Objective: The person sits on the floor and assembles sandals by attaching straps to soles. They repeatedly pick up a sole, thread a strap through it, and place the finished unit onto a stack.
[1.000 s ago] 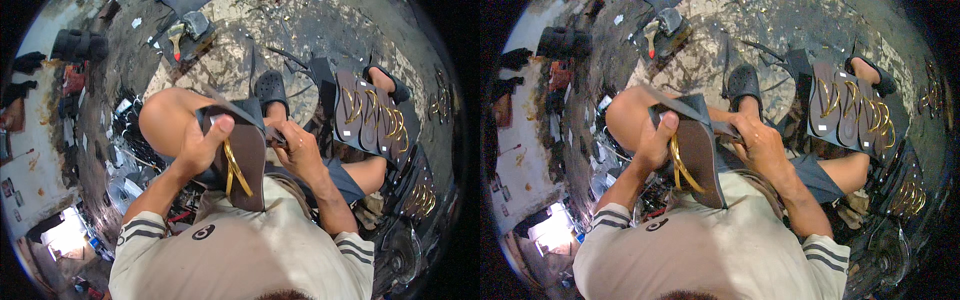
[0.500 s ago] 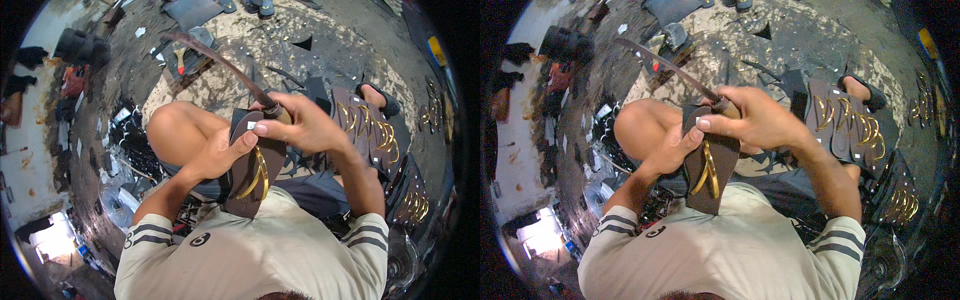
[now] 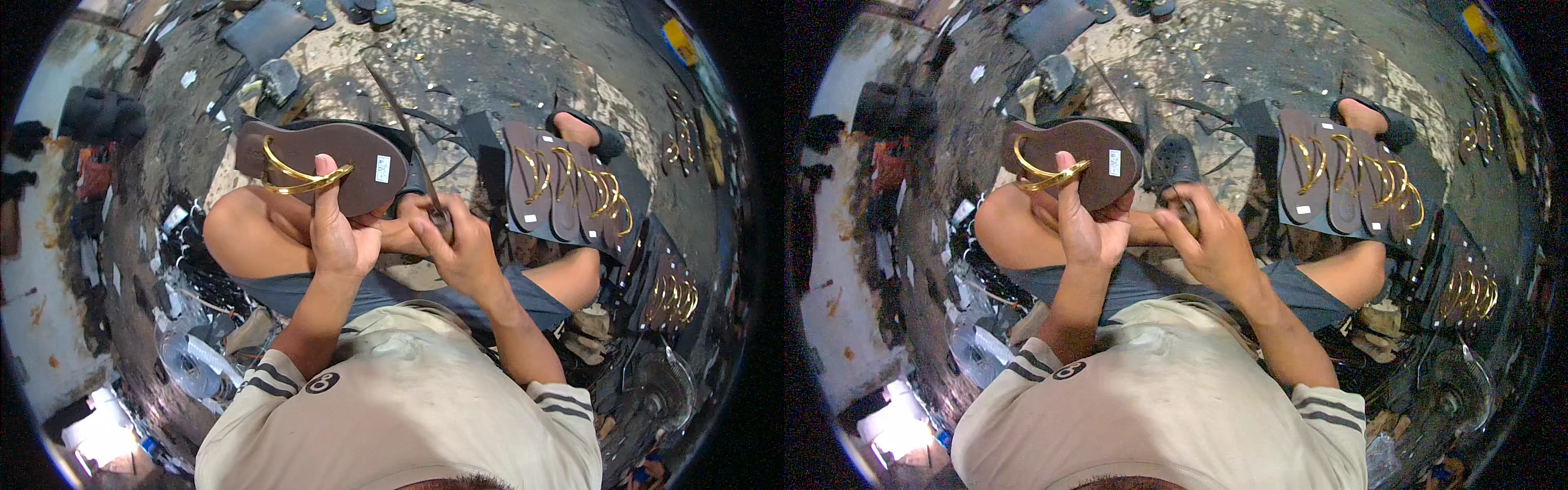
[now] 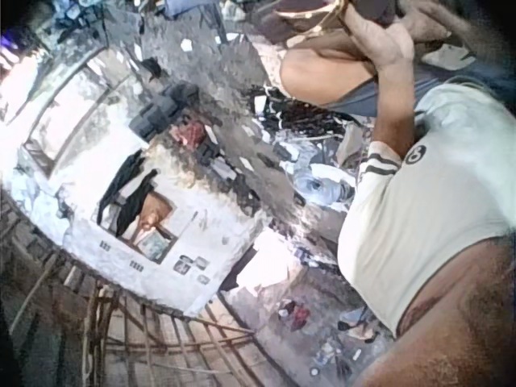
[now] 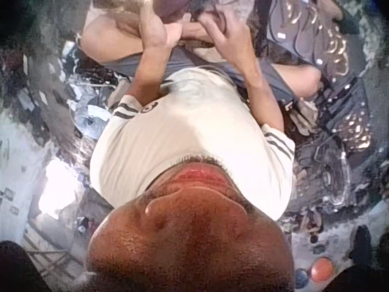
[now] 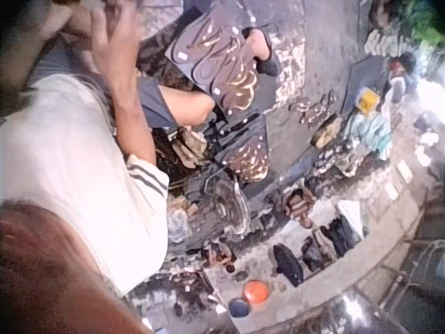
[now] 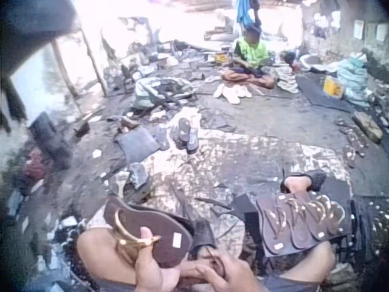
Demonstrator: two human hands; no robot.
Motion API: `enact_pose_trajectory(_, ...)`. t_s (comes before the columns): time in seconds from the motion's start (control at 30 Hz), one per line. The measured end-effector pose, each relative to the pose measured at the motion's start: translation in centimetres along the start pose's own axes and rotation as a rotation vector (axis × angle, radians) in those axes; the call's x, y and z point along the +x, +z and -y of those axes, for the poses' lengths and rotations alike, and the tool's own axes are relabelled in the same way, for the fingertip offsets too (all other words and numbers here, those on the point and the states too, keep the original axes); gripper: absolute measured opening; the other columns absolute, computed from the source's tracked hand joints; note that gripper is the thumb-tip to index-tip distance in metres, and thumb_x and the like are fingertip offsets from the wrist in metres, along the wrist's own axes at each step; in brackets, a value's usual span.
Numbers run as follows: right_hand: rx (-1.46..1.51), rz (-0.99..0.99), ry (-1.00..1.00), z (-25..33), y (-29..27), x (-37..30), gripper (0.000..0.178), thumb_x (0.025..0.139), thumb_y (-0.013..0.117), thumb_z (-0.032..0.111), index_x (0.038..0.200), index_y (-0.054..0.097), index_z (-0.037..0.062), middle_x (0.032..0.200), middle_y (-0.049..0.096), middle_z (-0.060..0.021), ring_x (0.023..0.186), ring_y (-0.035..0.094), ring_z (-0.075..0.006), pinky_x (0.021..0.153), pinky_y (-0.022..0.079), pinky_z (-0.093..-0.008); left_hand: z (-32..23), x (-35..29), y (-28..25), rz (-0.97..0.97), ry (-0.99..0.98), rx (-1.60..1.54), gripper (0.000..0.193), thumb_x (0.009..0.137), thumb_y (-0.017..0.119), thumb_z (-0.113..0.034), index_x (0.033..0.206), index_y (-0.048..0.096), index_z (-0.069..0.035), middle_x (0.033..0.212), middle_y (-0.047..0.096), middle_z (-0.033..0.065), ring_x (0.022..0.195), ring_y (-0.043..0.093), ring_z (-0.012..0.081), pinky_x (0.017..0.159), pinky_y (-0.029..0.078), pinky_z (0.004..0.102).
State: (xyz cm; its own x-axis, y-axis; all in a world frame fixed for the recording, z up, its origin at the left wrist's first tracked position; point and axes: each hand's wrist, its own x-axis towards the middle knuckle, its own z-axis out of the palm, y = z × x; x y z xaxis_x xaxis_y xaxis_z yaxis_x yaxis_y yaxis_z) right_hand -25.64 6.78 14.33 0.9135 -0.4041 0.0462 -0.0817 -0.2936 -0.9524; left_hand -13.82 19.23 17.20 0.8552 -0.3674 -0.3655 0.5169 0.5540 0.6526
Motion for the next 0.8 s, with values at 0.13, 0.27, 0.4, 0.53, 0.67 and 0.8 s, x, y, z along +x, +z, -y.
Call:
enact_pose_trajectory(0.13,-0.328,-0.028,-0.13,-4.7,0.5,-3.7,0.028,0.083,0.068,0.001,0.11,0.059,0.0019,0.09,0.065,-0.017,0.073,0.065,-0.0322,0.063,0.052,-0.0366,-0.2,-0.8,-1.9,-0.034,-0.051,-0.032,0.037,0.095,0.062,-0.045,0.116,0.063,-0.015,0.106,0.07,0.0003,0.094,0.069,0.0159,0.077,0.059,0.0306)
enact_pose_trajectory(0.27,-0.394,0.069,-0.1,-3.9,0.5,-1.8,0.031,0.079,0.068,0.0,0.108,0.058,0.0028,0.093,0.064,-0.0187,0.083,0.065,-0.0397,0.069,0.052,-0.0429,0.5,-2.4,-4.7,-0.04,-0.07,0.054,0.038,0.096,0.061,-0.045,0.117,0.063,-0.014,0.106,0.069,0.0011,0.095,0.068,0.0165,0.08,0.058,0.0334)
enact_pose_trajectory(0.4,-0.357,0.205,-0.172,-2.5,0.9,0.0,0.043,0.077,0.072,0.006,0.114,0.05,0.0079,0.089,0.064,-0.02,0.083,0.065,-0.0413,0.065,0.051,-0.0504,1.4,-2.8,-5.9,-0.13,-0.028,0.048,0.04,0.098,0.058,-0.043,0.122,0.059,-0.011,0.109,0.068,0.0037,0.098,0.067,0.0194,0.086,0.057,0.0378)
enact_pose_trajectory(0.53,-0.351,0.378,-0.163,-1.7,1.4,2.2,0.038,0.079,0.07,0.011,0.111,0.049,0.0071,0.082,0.065,-0.0209,0.081,0.064,-0.0445,0.063,0.05,-0.0531,1.4,-4.0,-8.0,-0.016,-0.056,0.02,0.035,0.099,0.06,-0.03,0.123,0.057,-0.005,0.11,0.066,0.0082,0.1,0.067,0.0207,0.087,0.057,0.0389)
enact_pose_trajectory(0.67,-0.298,0.504,-0.177,0.5,1.8,4.1,0.039,0.073,0.072,0.006,0.107,0.053,0.0063,0.085,0.065,-0.0197,0.088,0.063,-0.0432,0.069,0.049,-0.0522,1.5,-3.6,-10.3,0.026,-0.072,0.159,0.047,0.101,0.051,-0.042,0.125,0.055,-0.002,0.115,0.066,0.0142,0.102,0.067,0.0269,0.093,0.054,0.0435)
enact_pose_trajectory(0.8,-0.193,0.571,-0.238,-0.3,3.9,6.2,0.03,0.079,0.066,0.009,0.106,0.054,0.0063,0.09,0.064,-0.0201,0.092,0.062,-0.0419,0.075,0.049,-0.0442,1.0,-5.2,-10.4,0.008,-0.058,0.143,0.045,0.1,0.053,-0.035,0.132,0.051,-0.002,0.119,0.064,0.0146,0.106,0.065,0.0277,0.094,0.054,0.0443)
